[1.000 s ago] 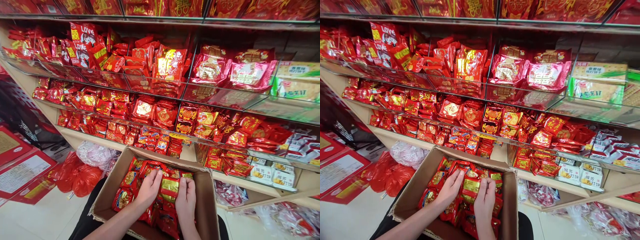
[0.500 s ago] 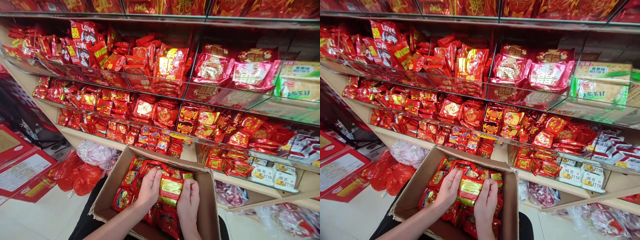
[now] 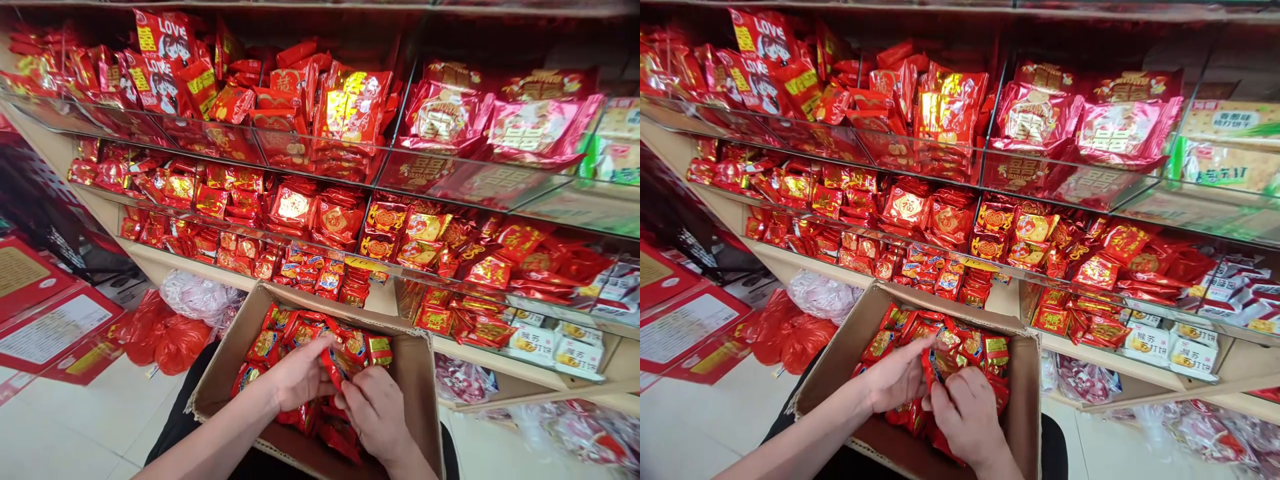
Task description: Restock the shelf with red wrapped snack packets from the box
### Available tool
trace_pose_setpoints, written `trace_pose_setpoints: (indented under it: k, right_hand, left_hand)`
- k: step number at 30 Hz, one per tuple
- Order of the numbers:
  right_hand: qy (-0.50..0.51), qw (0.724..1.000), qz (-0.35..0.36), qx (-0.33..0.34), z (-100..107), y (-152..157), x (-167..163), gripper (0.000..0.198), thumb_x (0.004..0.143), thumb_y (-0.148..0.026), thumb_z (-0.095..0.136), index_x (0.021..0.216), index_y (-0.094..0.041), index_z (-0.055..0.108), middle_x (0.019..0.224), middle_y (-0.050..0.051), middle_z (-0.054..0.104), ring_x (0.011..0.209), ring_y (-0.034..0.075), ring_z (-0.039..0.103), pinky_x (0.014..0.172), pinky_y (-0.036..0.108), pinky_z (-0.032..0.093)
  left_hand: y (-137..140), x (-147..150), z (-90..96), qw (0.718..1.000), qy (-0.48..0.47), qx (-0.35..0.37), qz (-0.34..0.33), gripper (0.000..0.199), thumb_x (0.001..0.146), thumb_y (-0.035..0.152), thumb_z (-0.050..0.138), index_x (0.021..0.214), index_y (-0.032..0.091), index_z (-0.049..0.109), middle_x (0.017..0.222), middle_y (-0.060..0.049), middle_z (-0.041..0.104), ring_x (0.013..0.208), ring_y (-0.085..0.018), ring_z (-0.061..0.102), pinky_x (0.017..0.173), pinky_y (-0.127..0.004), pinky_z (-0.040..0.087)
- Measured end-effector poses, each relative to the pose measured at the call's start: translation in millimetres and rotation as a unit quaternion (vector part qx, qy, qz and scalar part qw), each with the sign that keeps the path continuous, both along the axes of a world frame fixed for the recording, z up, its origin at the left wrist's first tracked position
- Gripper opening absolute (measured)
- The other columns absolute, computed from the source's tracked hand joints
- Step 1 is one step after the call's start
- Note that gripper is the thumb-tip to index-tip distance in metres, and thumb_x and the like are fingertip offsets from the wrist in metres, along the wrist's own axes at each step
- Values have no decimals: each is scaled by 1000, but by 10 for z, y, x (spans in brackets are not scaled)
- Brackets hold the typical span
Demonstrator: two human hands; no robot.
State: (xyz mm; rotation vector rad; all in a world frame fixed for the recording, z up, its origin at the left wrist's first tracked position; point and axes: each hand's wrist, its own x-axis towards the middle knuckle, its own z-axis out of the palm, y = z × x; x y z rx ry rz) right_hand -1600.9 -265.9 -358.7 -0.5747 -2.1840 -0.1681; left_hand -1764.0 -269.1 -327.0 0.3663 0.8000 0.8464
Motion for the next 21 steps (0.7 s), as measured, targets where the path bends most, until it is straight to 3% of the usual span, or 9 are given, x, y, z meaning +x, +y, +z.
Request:
trace_pose_setpoints:
  k: [3, 5, 7, 9, 10, 11, 13, 19, 21]
  right_hand:
    - [109, 990, -44, -75, -68, -165, -55, 22, 73, -25, 57, 95, -23, 54, 91, 5, 54, 87, 18, 48, 79, 38, 39]
    - [259, 934, -114, -217, -122, -244, -120, 30, 77, -30, 51, 106, -22, 50, 108, 9, 49, 101, 21, 45, 83, 40, 38]
    - [397, 812, -152, -400, -155, -272, -191, 41, 79, -36, 48, 116, -20, 42, 115, 10, 48, 104, 21, 46, 82, 37, 42]
    - [478, 676, -123, -548, -160, -257, -245, 45, 77, -42, 49, 115, -19, 42, 111, 10, 53, 98, 20, 52, 79, 34, 44]
    - [498, 625, -94, -594, -156, -240, -260, 44, 75, -43, 52, 111, -18, 45, 107, 9, 56, 95, 19, 54, 79, 33, 45]
    - [510, 592, -63, -621, -151, -221, -266, 41, 73, -42, 55, 105, -18, 49, 102, 7, 59, 93, 19, 55, 80, 33, 45]
    - [514, 569, -17, -642, -144, -192, -257, 34, 70, -39, 59, 96, -17, 53, 94, 5, 62, 88, 18, 57, 81, 33, 44]
    - [450, 598, -9, -663, -120, -186, -224, 43, 65, -35, 65, 101, -16, 52, 102, 8, 60, 92, 21, 56, 78, 35, 46]
    - [425, 592, -3, -684, -71, -169, -207, 45, 64, -36, 66, 101, -16, 51, 101, 9, 60, 90, 22, 57, 70, 33, 49]
  left_hand:
    - [-2, 4, -18, 994, -16, 50, 92, 26, 70, 21, 60, 95, 20, 56, 89, -3, 64, 75, -14, 60, 67, -25, 44]
    - [-3, 5, -32, 990, -26, 71, 117, 35, 69, 18, 61, 103, 23, 54, 97, -3, 62, 82, -14, 59, 74, -27, 44]
    - [-14, 14, -36, 988, -26, 88, 125, 42, 69, 18, 62, 109, 26, 51, 101, -2, 61, 87, -14, 59, 80, -29, 43]
    - [-35, 33, -35, 985, -26, 113, 125, 47, 69, 18, 63, 113, 28, 48, 104, -2, 60, 91, -14, 57, 83, -29, 41]
    - [-47, 44, -36, 984, -25, 129, 124, 48, 70, 18, 63, 114, 29, 47, 106, -2, 59, 93, -15, 57, 83, -30, 41]
    - [-60, 53, -39, 981, -22, 144, 125, 50, 70, 19, 63, 116, 31, 46, 109, -2, 58, 94, -15, 56, 84, -30, 41]
    - [-82, 58, -54, 979, -1, 163, 124, 52, 70, 21, 63, 117, 32, 44, 114, -2, 55, 94, -15, 56, 82, -30, 42]
    - [-91, 3, -136, 972, 108, 182, 104, 55, 65, 26, 68, 115, 25, 47, 110, -6, 57, 91, -17, 56, 79, -29, 43]
    - [-92, -23, -145, 965, 134, 199, 103, 55, 66, 28, 66, 117, 24, 45, 105, -6, 59, 91, -16, 56, 79, -29, 43]
